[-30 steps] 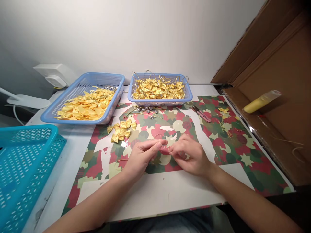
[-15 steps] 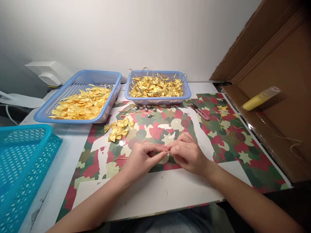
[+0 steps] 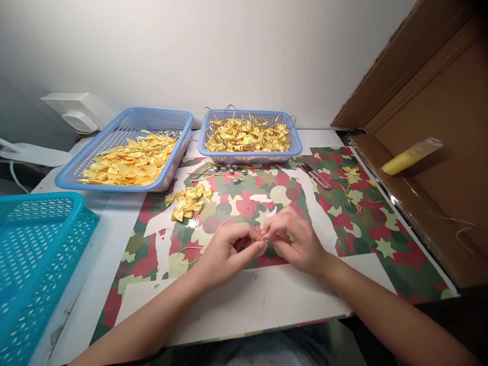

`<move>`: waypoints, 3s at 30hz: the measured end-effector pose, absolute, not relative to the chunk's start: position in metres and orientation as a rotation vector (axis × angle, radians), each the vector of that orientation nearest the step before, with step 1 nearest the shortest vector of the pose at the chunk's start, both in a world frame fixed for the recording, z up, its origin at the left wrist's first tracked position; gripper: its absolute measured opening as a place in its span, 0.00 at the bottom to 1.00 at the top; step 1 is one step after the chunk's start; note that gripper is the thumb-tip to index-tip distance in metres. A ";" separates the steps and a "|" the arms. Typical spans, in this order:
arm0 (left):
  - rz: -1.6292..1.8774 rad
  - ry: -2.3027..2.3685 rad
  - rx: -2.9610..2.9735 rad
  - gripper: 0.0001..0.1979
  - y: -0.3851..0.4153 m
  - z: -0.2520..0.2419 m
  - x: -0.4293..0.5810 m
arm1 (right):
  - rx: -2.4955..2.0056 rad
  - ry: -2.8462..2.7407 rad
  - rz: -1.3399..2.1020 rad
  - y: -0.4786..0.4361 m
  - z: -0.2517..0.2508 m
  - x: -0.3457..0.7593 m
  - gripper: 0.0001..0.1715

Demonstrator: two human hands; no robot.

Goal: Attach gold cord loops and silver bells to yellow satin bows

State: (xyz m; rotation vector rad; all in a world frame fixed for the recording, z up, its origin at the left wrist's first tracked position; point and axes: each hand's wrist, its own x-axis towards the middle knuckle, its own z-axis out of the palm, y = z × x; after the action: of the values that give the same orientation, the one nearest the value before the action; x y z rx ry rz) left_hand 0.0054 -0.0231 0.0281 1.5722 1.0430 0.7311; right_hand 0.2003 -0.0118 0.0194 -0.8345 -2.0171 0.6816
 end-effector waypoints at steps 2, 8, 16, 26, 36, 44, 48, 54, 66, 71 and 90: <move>0.807 0.996 1.423 0.11 -0.023 0.028 0.006 | -0.926 -1.900 0.854 -0.010 0.021 0.202 0.07; 0.898 0.870 1.180 0.10 -0.022 0.027 0.008 | -0.904 -1.952 1.214 -0.008 0.022 0.202 0.06; 0.898 0.889 1.199 0.10 -0.023 0.027 0.010 | -0.891 -1.892 1.258 -0.010 0.021 0.198 0.06; 0.887 1.051 1.446 0.12 -0.023 0.027 0.010 | -0.942 -2.000 0.910 -0.015 0.020 0.196 0.05; 0.890 1.089 1.667 0.14 -0.024 0.027 0.012 | -0.938 -2.007 0.396 -0.022 0.023 0.191 0.06; 0.864 1.088 1.806 0.14 -0.026 0.028 0.012 | -0.943 -2.007 0.347 -0.025 0.024 0.190 0.07; 0.818 1.017 1.816 0.14 -0.025 0.029 0.009 | -0.975 -2.013 0.471 -0.024 0.026 0.190 0.06; 0.742 0.951 1.684 0.16 -0.022 0.030 0.006 | -1.023 -1.992 0.677 -0.024 0.026 0.190 0.05; 0.718 0.850 1.190 0.12 -0.022 0.033 0.012 | -0.976 -1.899 0.654 -0.026 0.025 0.183 0.07; 0.739 0.853 1.143 0.11 -0.022 0.028 0.013 | -0.961 -1.909 0.628 -0.027 0.026 0.182 0.07; 0.749 0.978 1.498 0.13 -0.022 0.029 0.011 | -1.066 -1.906 0.620 -0.026 0.023 0.181 0.07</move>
State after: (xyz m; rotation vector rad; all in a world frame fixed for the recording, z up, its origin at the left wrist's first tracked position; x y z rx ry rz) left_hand 0.0108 -0.0223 0.0290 1.4980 0.9775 0.7492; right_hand 0.1814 -0.0262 0.0226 -1.0665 -1.9064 0.6201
